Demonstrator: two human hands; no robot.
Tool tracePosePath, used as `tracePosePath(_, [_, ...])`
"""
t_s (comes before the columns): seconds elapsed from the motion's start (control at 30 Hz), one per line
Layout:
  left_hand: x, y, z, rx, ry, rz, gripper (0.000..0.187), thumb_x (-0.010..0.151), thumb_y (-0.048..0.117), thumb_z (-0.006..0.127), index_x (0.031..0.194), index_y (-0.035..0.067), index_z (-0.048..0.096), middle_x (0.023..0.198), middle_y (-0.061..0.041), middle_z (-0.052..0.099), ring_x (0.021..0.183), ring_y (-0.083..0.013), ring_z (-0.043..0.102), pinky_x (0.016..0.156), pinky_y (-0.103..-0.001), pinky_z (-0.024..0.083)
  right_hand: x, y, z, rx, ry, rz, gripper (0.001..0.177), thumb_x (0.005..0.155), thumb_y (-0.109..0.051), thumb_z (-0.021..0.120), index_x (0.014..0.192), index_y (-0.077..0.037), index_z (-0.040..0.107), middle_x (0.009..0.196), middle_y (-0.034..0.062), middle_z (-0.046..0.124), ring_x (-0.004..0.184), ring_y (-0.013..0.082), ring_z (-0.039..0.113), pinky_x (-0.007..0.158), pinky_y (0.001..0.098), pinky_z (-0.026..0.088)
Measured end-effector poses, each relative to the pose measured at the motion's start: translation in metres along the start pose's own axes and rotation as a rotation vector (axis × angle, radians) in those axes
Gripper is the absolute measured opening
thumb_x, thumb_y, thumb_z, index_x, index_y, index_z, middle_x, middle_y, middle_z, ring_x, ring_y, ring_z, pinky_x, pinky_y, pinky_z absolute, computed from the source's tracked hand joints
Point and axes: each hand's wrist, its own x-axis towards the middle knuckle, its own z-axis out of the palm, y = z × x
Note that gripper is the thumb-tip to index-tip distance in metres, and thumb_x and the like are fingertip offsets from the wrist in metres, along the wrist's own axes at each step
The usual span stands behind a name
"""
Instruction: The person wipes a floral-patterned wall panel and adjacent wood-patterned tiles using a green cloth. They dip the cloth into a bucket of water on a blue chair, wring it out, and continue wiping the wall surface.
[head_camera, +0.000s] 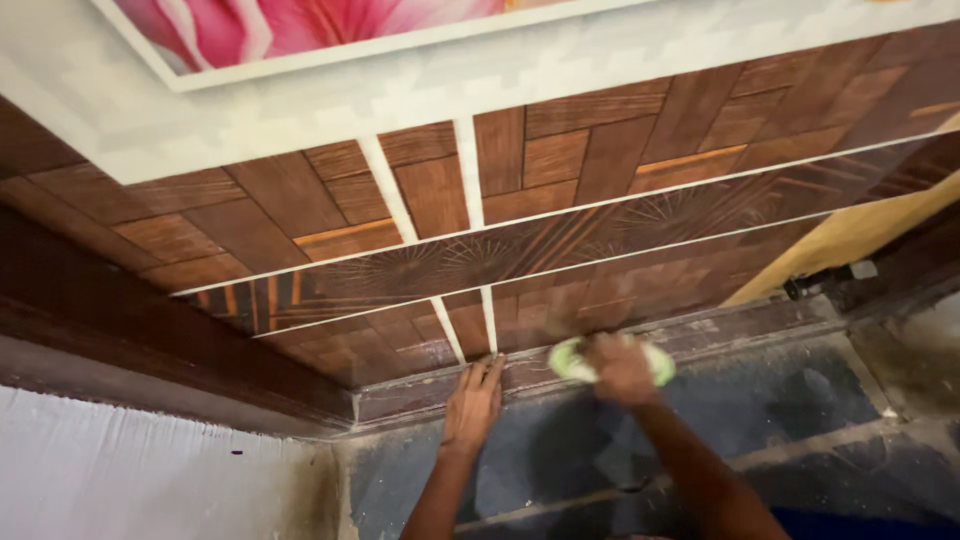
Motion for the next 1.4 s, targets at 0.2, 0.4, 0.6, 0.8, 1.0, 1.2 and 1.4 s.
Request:
tracePosePath(0.2, [-0.002,-0.005,0.044,0.25,-0.387,-0.19,0.068,0.084,0.024,0.068,0.148,0.012,0.048,0.156,-0.018,0.04,0.141,-0.04,0.043,0.11,-0.046,0.041,-0.027,-0.003,-0.017,-0.181,0.489,0.211,0.069,0.061,-0.03,0.074,0.127,-0.012,0.06,0.12,0.0163,0.058,0.107,0.0434,0.055,0.083,0.0648,0.042])
tracePosePath(0.4, [0.001,0.006,0.104,0.364,-0.192,-0.115,0.05,0.088,0.005,0.057,0.138,0.002,0.057,0.152,-0.018,0.047,0.132,-0.036,0.054,0.094,-0.043,0.056,-0.009,-0.09,-0.01,0.062,0.118,-0.15,0.052,0.077,-0.03,0.069,0.124,-0.01,0.065,0.131,0.0156,0.058,0.125,0.0405,0.055,0.104,0.0675,0.039])
tracePosePath(0.6, [0.016,0.016,0.12,0.399,-0.428,-0.25,0.017,0.098,0.011,0.056,0.097,0.014,0.073,0.097,-0.011,0.077,0.09,-0.029,0.076,0.075,-0.041,0.061,-0.016,-0.048,-0.043,0.013,0.264,-0.341,0.064,0.066,-0.027,0.077,0.129,-0.026,0.066,0.14,0.0125,0.056,0.132,0.0411,0.047,0.105,0.0731,0.033])
tracePosePath(0.8, [0.024,0.026,0.139,0.542,-0.391,-0.22,0.016,0.094,0.014,0.061,0.088,0.021,0.073,0.086,-0.005,0.076,0.082,-0.0236,0.077,0.069,-0.037,0.061,-0.047,0.058,-0.041,-0.217,0.369,0.112,0.064,0.076,-0.026,0.075,0.138,-0.031,0.061,0.142,0.0174,0.055,0.127,0.0435,0.047,0.092,0.0596,0.047])
tracePosePath(1.0, [0.026,0.009,0.152,0.585,-0.395,-0.171,0.01,0.094,0.014,0.063,0.092,0.02,0.071,0.081,-0.003,0.075,0.079,-0.0219,0.077,0.064,-0.037,0.061,-0.075,0.156,-0.035,-0.187,0.479,0.899,0.05,0.087,-0.025,0.073,0.136,-0.032,0.067,0.155,0.0144,0.045,0.136,0.0492,0.044,0.1,0.0596,0.048])
tracePosePath(1.2, [0.036,0.009,0.153,0.604,-0.377,-0.159,0.01,0.088,0.017,0.064,0.093,0.023,0.07,0.082,-0.001,0.074,0.076,-0.0211,0.077,0.058,-0.039,0.061,-0.059,0.222,-0.047,0.039,0.57,1.287,0.064,0.082,-0.018,0.071,0.143,-0.029,0.058,0.154,0.0284,0.035,0.126,0.0581,0.04,0.097,0.0607,0.045])
tracePosePath(1.4, [0.042,0.022,0.149,0.619,-0.392,-0.237,0.014,0.093,0.015,0.062,0.088,0.024,0.072,0.078,-0.001,0.074,0.075,-0.0207,0.077,0.057,-0.039,0.061,-0.025,0.141,-0.01,0.12,0.926,1.476,0.06,0.099,-0.018,0.064,0.156,-0.026,0.049,0.147,0.0353,0.041,0.118,0.0574,0.054,0.099,0.0616,0.047])
